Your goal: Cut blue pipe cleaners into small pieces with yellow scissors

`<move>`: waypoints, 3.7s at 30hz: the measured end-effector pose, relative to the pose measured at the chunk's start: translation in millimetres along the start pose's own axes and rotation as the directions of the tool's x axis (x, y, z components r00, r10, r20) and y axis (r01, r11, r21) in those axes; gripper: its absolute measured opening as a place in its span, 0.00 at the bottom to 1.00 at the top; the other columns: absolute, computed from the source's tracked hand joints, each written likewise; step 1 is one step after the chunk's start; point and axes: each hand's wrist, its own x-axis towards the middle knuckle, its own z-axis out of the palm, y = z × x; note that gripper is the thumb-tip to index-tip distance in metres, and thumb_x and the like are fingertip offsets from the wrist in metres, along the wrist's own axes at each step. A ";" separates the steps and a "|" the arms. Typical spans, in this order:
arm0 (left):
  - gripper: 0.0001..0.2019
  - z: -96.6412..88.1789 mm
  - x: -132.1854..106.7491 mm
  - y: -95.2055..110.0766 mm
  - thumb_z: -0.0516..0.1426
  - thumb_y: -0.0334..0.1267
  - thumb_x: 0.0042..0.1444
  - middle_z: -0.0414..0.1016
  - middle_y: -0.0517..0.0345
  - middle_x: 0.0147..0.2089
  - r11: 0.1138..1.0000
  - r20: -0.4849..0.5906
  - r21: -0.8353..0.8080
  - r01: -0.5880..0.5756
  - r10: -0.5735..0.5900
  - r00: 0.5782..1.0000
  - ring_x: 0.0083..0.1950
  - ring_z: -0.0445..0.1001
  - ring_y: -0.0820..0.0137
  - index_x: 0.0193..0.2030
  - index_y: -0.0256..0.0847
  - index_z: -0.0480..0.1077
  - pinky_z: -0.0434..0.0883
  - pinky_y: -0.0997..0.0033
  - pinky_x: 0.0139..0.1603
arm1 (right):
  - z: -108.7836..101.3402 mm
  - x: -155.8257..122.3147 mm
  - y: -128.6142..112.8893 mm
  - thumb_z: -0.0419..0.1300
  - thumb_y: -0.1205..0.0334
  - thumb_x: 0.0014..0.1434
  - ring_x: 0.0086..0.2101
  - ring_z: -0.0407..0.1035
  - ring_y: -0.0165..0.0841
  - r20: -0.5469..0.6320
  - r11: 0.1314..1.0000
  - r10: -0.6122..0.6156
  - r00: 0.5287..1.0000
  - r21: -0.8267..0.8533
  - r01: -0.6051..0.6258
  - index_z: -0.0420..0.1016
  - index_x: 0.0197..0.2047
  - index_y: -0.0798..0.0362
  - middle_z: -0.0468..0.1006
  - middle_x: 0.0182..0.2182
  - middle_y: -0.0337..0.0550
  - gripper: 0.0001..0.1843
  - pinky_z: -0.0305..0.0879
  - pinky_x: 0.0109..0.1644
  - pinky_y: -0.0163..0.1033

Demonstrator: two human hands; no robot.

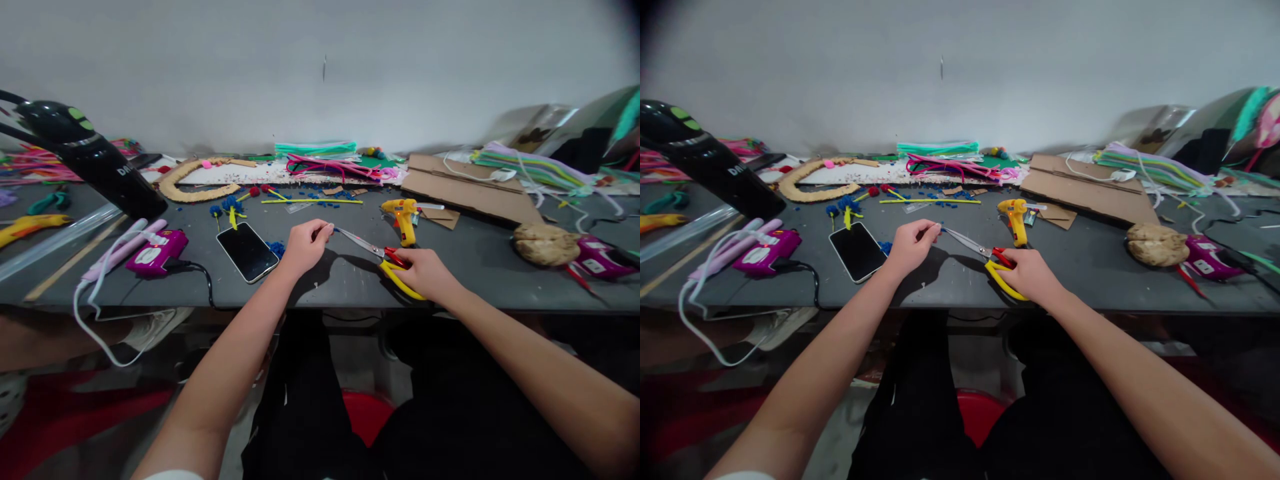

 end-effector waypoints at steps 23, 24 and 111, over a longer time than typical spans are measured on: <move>0.10 -1.2 0.7 0.4 0.54 0.40 0.60 0.71 0.59 0.26 0.999 -0.015 -0.035 -0.025 0.025 1.000 0.26 0.64 0.74 0.32 0.37 0.72 0.61 0.74 0.29 | -3.5 -0.9 -5.6 0.60 0.52 0.52 0.24 0.53 0.28 -0.015 1.000 0.001 1.000 0.012 -0.001 0.66 0.24 0.53 0.63 0.20 0.35 0.14 0.50 0.29 0.35; 0.10 -1.1 0.8 0.3 0.54 0.40 0.60 0.72 0.59 0.26 0.999 -0.015 -0.033 -0.026 0.025 1.000 0.26 0.65 0.74 0.32 0.37 0.73 0.61 0.74 0.29 | -3.6 -1.0 -5.9 0.60 0.52 0.52 0.24 0.53 0.28 -0.013 1.000 -0.001 1.000 0.010 0.001 0.66 0.24 0.53 0.64 0.20 0.35 0.14 0.50 0.29 0.35; 0.11 -1.7 0.2 0.1 0.55 0.41 0.59 0.72 0.59 0.24 0.999 -0.031 0.026 -0.038 0.039 0.999 0.25 0.65 0.74 0.31 0.38 0.74 0.61 0.73 0.29 | -0.8 -0.1 -4.5 0.60 0.47 0.52 0.23 0.55 0.28 -0.035 0.998 0.048 0.998 0.033 -0.047 0.69 0.24 0.53 0.64 0.19 0.36 0.18 0.50 0.28 0.35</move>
